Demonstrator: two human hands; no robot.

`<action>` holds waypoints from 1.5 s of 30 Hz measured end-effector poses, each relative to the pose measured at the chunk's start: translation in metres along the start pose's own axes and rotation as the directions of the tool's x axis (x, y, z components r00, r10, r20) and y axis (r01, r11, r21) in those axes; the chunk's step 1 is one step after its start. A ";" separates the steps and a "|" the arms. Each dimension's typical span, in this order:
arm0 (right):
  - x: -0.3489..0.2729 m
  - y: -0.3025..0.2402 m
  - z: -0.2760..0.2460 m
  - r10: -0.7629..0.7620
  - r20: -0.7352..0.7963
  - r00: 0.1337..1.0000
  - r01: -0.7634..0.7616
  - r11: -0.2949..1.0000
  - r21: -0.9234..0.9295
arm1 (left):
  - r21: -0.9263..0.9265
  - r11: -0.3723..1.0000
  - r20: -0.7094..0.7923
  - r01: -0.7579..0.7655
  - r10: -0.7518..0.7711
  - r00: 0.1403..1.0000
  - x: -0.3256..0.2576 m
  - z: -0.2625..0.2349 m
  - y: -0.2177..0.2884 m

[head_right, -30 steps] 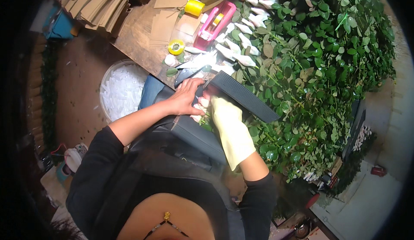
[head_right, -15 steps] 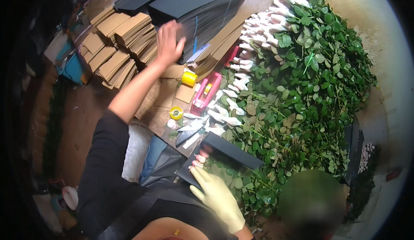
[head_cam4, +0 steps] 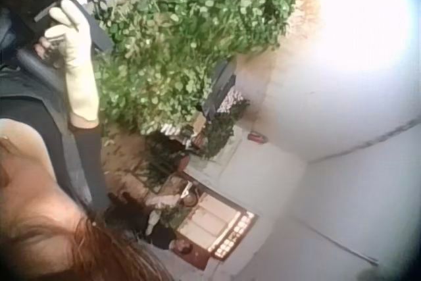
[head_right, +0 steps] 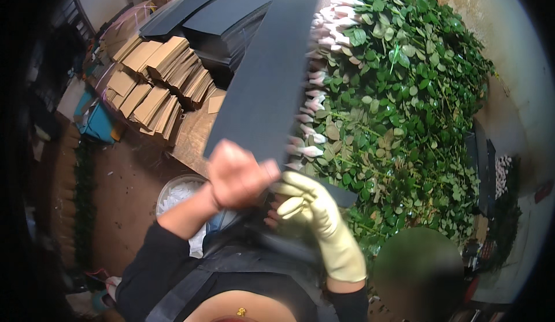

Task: The person places green leafy stems into a black plastic tray, then inserts pink roses among the leaves. They adjust the arrangement, add more leaves, and close the tray with a lid. The process repeats with additional trays.

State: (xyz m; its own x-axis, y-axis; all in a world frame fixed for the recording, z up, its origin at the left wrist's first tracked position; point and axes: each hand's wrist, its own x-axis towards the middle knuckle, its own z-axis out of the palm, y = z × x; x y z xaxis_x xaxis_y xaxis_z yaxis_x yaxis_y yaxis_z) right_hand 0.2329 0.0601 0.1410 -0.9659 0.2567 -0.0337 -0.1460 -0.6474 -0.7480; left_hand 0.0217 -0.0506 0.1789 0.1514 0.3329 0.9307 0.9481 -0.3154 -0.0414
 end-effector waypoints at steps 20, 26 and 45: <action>-0.061 0.039 -0.072 0.038 -0.002 0.999 -0.001 -0.020 -1.000 | 0.351 0.093 0.869 0.932 -0.404 -0.287 -0.219 0.040 0.049; -0.033 0.094 -0.099 0.494 -0.195 0.847 -0.212 -0.023 -0.977 | 0.041 0.822 0.892 0.568 -0.286 0.350 -0.155 0.038 0.049; 0.054 0.024 -0.027 0.013 -0.439 0.899 -0.364 -0.536 -0.762 | -0.326 0.889 0.699 0.321 -0.002 0.715 -0.209 0.096 0.068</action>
State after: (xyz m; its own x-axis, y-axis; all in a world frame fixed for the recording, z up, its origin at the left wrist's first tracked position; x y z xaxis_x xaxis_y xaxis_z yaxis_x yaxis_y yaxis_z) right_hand 0.1828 0.0779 0.1029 -0.7760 0.5373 -0.3303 0.5930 0.8000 -0.0918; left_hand 0.0811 -0.0558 -0.0535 0.3019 0.8599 0.4116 0.8006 -0.4631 0.3801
